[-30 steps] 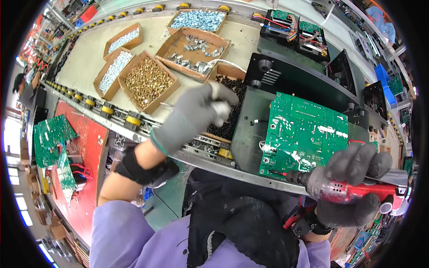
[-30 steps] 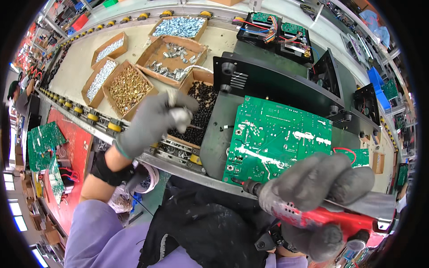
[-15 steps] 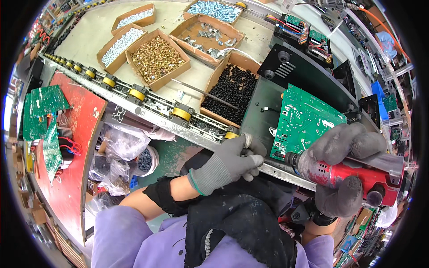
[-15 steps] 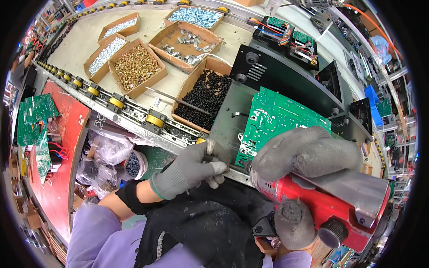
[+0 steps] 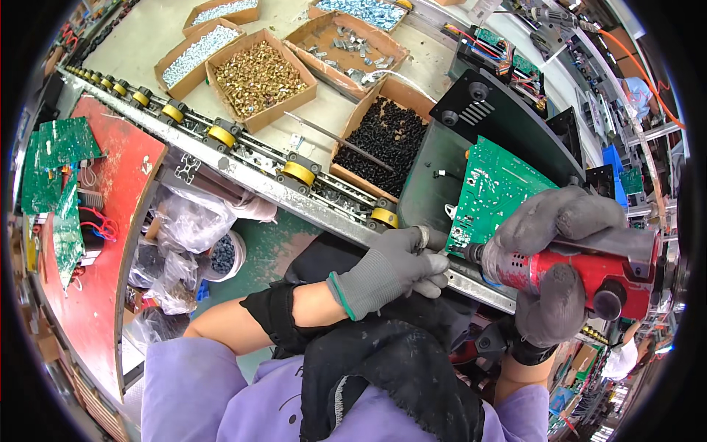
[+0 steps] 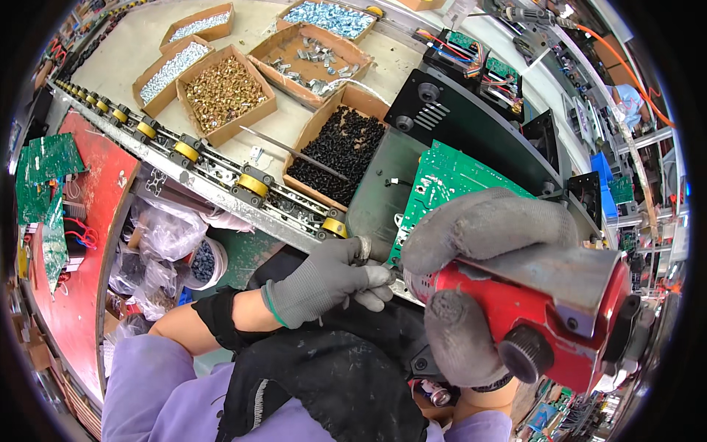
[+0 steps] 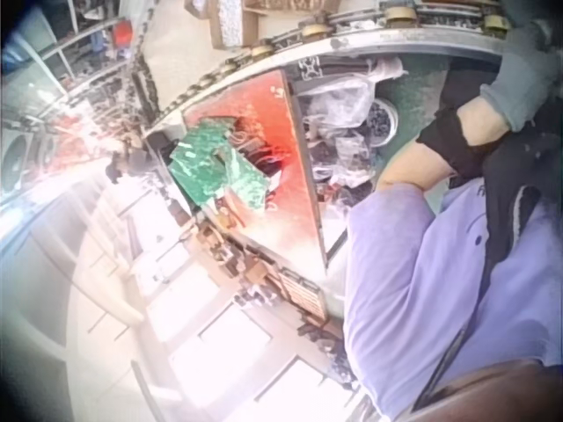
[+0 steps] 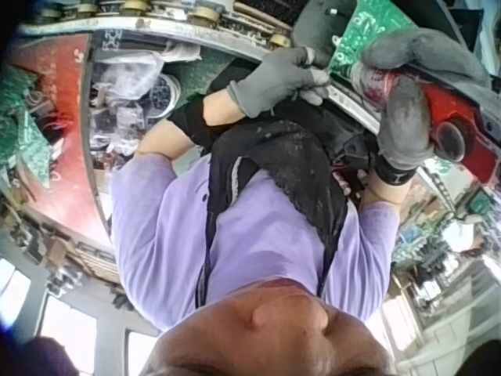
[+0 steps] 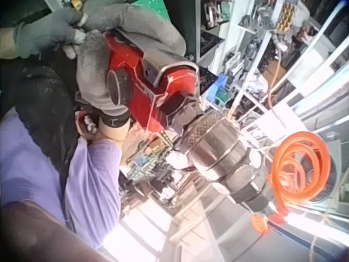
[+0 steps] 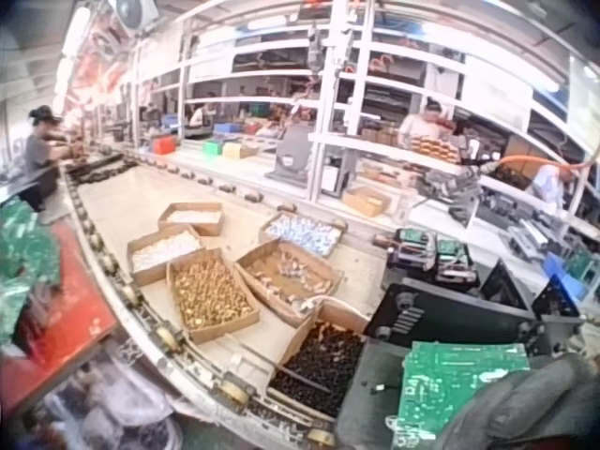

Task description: Assembling and securing components inside an inverter chassis using a pneumatic screwdriver.

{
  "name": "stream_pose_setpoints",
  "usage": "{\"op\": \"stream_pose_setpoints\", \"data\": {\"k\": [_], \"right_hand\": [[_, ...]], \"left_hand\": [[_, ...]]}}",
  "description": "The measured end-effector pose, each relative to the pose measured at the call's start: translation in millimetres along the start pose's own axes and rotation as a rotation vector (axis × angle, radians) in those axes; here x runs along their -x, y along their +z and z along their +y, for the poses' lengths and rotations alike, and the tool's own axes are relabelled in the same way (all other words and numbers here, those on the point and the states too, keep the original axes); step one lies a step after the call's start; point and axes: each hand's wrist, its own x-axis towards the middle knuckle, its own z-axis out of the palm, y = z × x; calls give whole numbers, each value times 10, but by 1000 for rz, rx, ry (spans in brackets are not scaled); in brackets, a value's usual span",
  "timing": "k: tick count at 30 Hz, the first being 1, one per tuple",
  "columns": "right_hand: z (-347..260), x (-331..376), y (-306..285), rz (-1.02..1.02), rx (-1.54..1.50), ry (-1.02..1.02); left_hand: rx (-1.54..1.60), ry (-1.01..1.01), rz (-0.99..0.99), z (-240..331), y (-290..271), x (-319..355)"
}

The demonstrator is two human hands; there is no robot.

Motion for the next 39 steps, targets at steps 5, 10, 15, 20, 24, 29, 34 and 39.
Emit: {"op": "stream_pose_setpoints", "data": {"k": [5,10,15,20,24,29,34,39], "right_hand": [[16,-23,23,-19,18,-13],[20,-25,1,-2,76,-45],[40,14,18,62,67,-12],[52,7,14,34,60,-45],[19,14,-6,42,71,6],[40,17,-7,10,80,-7],[42,30,11,27,97,-5],[59,14,-2,-13,52,-29]], "left_hand": [[30,-14,19,-25,-17,38],[27,-7,36,-72,-5,11],[62,-11,40,-65,26,6],[103,4,5,-62,52,16],[238,33,-6,-99,86,-32],[220,23,-4,-132,53,-55],[258,48,-47,-156,50,-45],[233,35,-37,-154,48,-56]]}}
